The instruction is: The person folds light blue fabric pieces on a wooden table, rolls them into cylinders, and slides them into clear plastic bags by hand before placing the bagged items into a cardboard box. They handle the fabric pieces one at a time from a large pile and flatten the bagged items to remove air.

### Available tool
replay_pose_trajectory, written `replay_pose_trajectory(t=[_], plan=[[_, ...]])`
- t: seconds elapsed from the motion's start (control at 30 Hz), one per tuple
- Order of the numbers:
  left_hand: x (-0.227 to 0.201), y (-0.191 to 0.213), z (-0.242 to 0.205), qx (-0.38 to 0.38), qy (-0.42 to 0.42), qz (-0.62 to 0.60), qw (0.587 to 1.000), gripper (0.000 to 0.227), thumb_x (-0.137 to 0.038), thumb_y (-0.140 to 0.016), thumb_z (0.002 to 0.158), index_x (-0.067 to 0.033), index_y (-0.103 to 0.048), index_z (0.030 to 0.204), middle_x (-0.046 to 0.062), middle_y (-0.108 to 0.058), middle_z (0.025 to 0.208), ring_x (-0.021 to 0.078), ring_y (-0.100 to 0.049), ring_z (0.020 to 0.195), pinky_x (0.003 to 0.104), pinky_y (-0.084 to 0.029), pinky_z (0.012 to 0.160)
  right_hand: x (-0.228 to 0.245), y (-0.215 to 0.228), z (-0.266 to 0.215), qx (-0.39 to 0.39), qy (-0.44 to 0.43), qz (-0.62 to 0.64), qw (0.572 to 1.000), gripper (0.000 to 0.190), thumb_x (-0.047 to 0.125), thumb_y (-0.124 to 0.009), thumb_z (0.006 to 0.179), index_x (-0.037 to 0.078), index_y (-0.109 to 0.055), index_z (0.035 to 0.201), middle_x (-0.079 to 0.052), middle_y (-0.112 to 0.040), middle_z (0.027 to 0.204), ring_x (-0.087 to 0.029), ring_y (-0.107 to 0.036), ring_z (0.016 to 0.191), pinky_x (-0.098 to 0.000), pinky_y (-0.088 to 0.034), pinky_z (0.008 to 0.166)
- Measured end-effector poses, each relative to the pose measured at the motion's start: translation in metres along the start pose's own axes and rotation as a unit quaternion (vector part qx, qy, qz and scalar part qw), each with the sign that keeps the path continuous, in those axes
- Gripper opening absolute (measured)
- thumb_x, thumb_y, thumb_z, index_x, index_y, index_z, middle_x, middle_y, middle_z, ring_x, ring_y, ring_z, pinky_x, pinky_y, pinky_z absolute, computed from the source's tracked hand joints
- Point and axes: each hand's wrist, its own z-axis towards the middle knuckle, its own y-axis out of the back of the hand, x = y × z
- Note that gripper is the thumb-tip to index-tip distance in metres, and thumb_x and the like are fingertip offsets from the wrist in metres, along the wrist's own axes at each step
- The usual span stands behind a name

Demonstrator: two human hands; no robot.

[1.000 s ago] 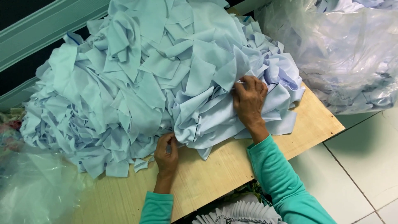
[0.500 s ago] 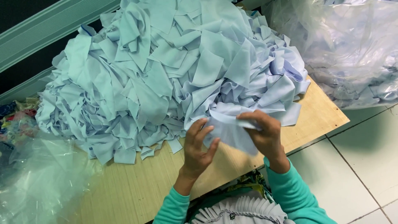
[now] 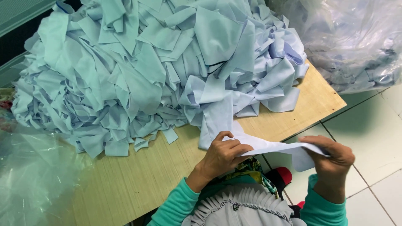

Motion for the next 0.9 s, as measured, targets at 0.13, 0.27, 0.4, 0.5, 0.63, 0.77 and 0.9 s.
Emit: replay_pose_trajectory(t=[0.13,0.27,0.4,0.5,0.63,0.77,0.9], plan=[[0.001,0.019,-0.014,0.033,0.052,0.016,0.998,0.026,-0.005,-0.082,0.084,-0.0085,-0.071,0.107,0.008,-0.071,0.088,0.0224,-0.066,0.075,0.04,-0.05,0.082,0.0,0.018,-0.006,-0.083,-0.026,-0.084,0.993,0.014,-0.012,-0.073,0.091,-0.006,-0.071,0.104,-0.02,-0.072,0.102,-0.023,-0.069,0.084,-0.025,-0.05,0.073],[-0.018,0.046,-0.014,-0.105,0.102,0.144,0.979,0.028,0.006,-0.068,0.072,-0.0115,-0.067,0.093,0.009,-0.067,0.093,0.0229,-0.064,0.082,0.044,-0.05,0.084,-0.011,0.024,-0.026,-0.077,0.019,-0.028,0.996,0.015,-0.008,-0.073,0.087,-0.007,-0.069,0.101,-0.019,-0.072,0.099,-0.024,-0.073,0.081,-0.0233,-0.058,0.073],[-0.028,0.081,-0.024,-0.152,0.138,0.204,0.957,0.029,0.014,-0.067,0.076,-0.0116,-0.065,0.09,0.006,-0.068,0.09,0.0202,-0.065,0.081,0.044,-0.048,0.091,-0.005,0.019,-0.026,-0.022,0.116,0.029,0.993,0.015,0.001,-0.063,0.091,0.001,-0.069,0.104,-0.009,-0.074,0.099,-0.018,-0.076,0.077,-0.0208,-0.064,0.066],[-0.028,0.1,-0.044,-0.176,0.164,0.263,0.934,0.032,0.019,-0.061,0.081,-0.0113,-0.065,0.091,0.006,-0.066,0.089,0.0205,-0.063,0.078,0.043,-0.049,0.089,0.022,-0.003,-0.011,0.011,0.167,0.173,0.971,0.027,-0.009,-0.064,0.075,-0.013,-0.061,0.102,-0.018,-0.065,0.069,-0.014,-0.033,0.041,-0.0299,-0.023,0.047],[-0.034,0.116,-0.095,-0.176,0.242,0.153,0.942,0.03,0.021,-0.05,0.082,-0.0055,-0.062,0.088,0.011,-0.059,0.088,0.0239,-0.061,0.077,0.033,-0.047,0.065,0.022,-0.03,-0.015,0.056,0.121,0.16,0.978,0.022,-0.002,-0.067,0.081,-0.005,-0.067,0.102,-0.015,-0.076,0.087,-0.015,-0.056,0.051,-0.0232,-0.043,0.048],[-0.046,0.151,-0.135,-0.149,0.334,0.011,0.931,0.022,0.009,-0.043,0.085,-0.0045,-0.059,0.081,0.005,-0.059,0.076,0.0152,-0.053,0.064,0.028,-0.04,0.057,0.058,-0.093,0.004,0.065,-0.198,0.048,0.977,0.005,0.002,-0.072,0.087,0.0,-0.075,0.09,-0.011,-0.077,0.091,-0.019,-0.072,0.085,-0.0253,-0.055,0.081],[-0.052,0.194,-0.189,-0.044,0.497,0.033,0.866,0.017,-0.004,-0.052,0.087,-0.0097,-0.067,0.081,-0.001,-0.063,0.068,0.0098,-0.049,0.055,0.029,-0.035,0.05,0.032,-0.153,0.016,0.218,-0.25,0.061,0.941,0.015,0.014,-0.07,0.093,0.002,-0.079,0.095,-0.005,-0.081,0.096,-0.013,-0.071,0.094,-0.0233,-0.051,0.085]])
